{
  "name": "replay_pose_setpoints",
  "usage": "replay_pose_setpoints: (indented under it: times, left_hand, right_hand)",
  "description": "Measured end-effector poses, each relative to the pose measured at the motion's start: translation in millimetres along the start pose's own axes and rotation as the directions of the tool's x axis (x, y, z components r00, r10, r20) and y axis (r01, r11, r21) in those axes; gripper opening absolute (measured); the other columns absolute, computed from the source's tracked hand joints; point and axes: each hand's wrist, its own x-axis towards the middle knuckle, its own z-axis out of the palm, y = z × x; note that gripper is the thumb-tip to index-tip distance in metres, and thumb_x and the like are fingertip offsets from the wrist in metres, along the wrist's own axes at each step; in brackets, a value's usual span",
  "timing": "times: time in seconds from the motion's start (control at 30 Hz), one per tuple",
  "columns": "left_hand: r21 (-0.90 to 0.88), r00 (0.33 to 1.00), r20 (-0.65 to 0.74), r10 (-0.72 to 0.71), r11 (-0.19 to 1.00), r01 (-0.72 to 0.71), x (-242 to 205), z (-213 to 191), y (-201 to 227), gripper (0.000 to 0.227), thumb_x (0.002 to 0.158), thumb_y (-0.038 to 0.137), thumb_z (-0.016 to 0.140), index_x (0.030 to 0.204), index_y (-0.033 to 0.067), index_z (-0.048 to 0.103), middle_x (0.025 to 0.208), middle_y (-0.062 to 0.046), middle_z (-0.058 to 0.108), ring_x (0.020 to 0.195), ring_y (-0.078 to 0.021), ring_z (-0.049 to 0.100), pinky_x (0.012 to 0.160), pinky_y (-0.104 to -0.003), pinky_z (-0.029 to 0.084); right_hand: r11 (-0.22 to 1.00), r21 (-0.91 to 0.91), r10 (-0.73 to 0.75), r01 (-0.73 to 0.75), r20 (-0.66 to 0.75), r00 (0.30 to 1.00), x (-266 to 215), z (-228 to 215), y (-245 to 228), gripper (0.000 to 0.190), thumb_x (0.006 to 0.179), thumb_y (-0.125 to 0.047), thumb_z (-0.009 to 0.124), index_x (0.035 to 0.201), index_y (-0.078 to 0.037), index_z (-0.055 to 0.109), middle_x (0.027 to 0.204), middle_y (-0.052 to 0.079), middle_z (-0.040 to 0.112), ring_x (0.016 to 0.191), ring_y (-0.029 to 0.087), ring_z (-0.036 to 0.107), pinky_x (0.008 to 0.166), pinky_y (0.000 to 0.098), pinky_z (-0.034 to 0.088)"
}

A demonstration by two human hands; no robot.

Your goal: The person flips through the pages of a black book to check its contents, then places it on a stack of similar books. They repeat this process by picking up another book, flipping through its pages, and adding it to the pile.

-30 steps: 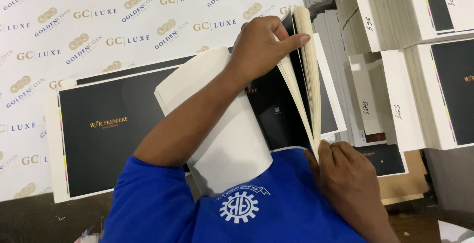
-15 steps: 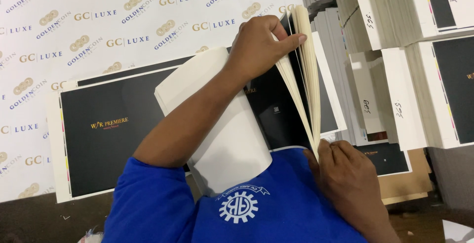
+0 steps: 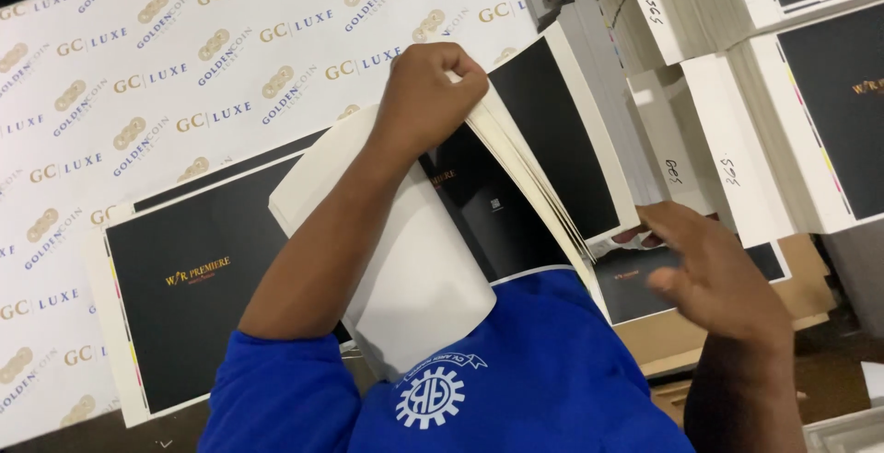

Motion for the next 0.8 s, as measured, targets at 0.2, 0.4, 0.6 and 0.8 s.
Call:
replay_pose_setpoints:
  times: [0.2, 0.4, 0.6, 0.8]
  left_hand:
    - [0.000, 0.999, -0.011, 0.030, 1.000, -0.030, -3.6, 0.8, -2.4, 0.018, 0.083, 0.021, 0.074, 0.073, 0.0100, 0.064, 0.071, -0.003, 0.066, 0.061, -0.0126, 0.063, 0.066, -0.027, 0.057]
    - [-0.026, 0.995, 0.043, 0.089, 0.996, -0.088, -5.6, -4.6, -2.2, 0.030, 0.078, 0.015, 0.060, 0.101, 0.0057, 0.077, 0.093, -0.007, 0.079, 0.050, -0.0094, 0.048, 0.050, -0.023, 0.046]
    - [-0.010, 0.999, 0.023, -0.028, 1.000, 0.028, -7.4, -8.2, 7.8, 0.013, 0.083, 0.014, 0.061, 0.071, 0.0087, 0.064, 0.067, -0.002, 0.065, 0.060, -0.0119, 0.058, 0.061, -0.025, 0.052]
    - [-0.013, 0.999, -0.009, -0.051, 0.999, 0.051, -1.2, -2.4, 2.3, 0.050, 0.091, 0.053, 0.064, 0.060, 0.0143, 0.053, 0.055, -0.001, 0.057, 0.043, -0.0092, 0.043, 0.047, -0.026, 0.043]
  right_hand:
    - [0.919, -0.019, 0.371, -0.393, -0.290, 0.882, 9.6, 24.2, -1.9, 0.041, 0.105, -0.023, 0.061, 0.074, 0.000, 0.076, 0.053, 0.011, 0.065, 0.040, 0.021, 0.047, 0.047, 0.0324, 0.036]
    - [0.896, -0.261, 0.292, -0.360, -0.265, 0.919, 12.8, 25.7, -9.1, 0.036, 0.103, -0.026, 0.064, 0.079, -0.002, 0.075, 0.064, 0.013, 0.073, 0.043, 0.025, 0.061, 0.049, 0.0362, 0.045]
    - [0.731, -0.667, -0.320, 0.147, -0.144, 0.936, -11.3, 48.8, -27.2, 0.025, 0.101, -0.026, 0.064, 0.082, -0.008, 0.064, 0.065, 0.005, 0.058, 0.059, 0.019, 0.053, 0.049, 0.0348, 0.042]
    - [0.554, -0.776, -0.480, 0.302, -0.002, 0.877, -14.2, 59.7, -41.9, 0.020, 0.099, -0.023, 0.065, 0.097, -0.004, 0.065, 0.080, 0.009, 0.065, 0.074, 0.019, 0.062, 0.064, 0.0323, 0.053]
